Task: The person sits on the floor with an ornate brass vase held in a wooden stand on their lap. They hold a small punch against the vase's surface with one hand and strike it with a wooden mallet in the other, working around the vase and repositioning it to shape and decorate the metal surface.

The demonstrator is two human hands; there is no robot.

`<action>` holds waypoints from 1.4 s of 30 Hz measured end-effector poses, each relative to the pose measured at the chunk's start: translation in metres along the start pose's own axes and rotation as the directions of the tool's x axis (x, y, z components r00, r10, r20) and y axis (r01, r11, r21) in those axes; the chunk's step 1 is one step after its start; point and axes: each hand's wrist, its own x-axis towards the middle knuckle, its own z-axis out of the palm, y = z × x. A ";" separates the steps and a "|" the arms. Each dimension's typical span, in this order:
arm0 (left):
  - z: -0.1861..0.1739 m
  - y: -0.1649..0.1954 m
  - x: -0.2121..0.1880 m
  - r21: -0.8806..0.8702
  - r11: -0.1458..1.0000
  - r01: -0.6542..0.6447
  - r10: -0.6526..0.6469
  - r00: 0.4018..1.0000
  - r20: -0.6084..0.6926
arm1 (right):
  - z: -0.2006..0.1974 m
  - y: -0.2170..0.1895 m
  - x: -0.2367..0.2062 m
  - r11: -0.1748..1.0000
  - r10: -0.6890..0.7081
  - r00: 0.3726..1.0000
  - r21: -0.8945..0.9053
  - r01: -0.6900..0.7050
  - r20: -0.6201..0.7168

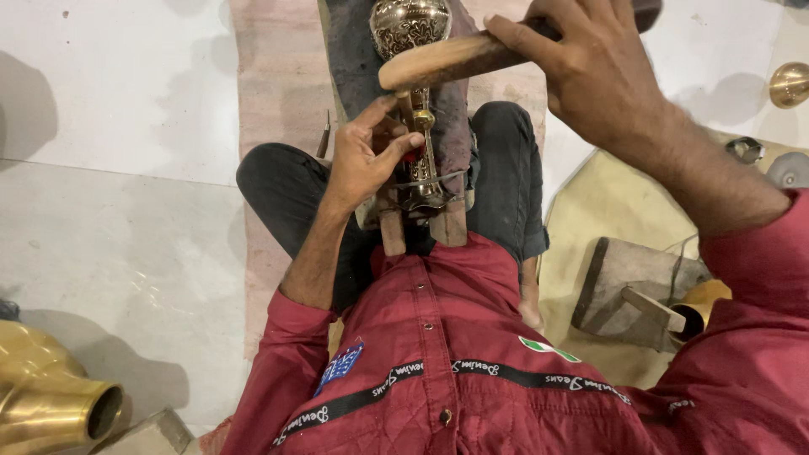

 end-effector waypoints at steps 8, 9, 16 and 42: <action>-0.006 0.008 -0.007 -0.243 0.968 0.068 -0.110 0.981 -0.162 | 0.036 -0.001 -0.030 0.991 0.099 0.987 0.074 -0.109 0.128; -0.006 0.010 -0.009 -0.252 0.966 0.062 -0.105 0.981 -0.161 | 0.041 -0.003 -0.034 0.997 0.080 0.989 -0.029 -0.076 0.128; -0.004 0.019 -0.013 -0.221 0.968 0.122 -0.139 0.989 -0.059 | 0.064 -0.020 -0.052 0.776 0.302 0.930 0.514 -0.367 0.207; 0.043 0.014 -0.033 -0.247 0.961 -0.127 -0.041 0.815 -0.578 | 0.163 -0.026 0.041 0.091 0.727 0.684 0.981 -0.171 0.052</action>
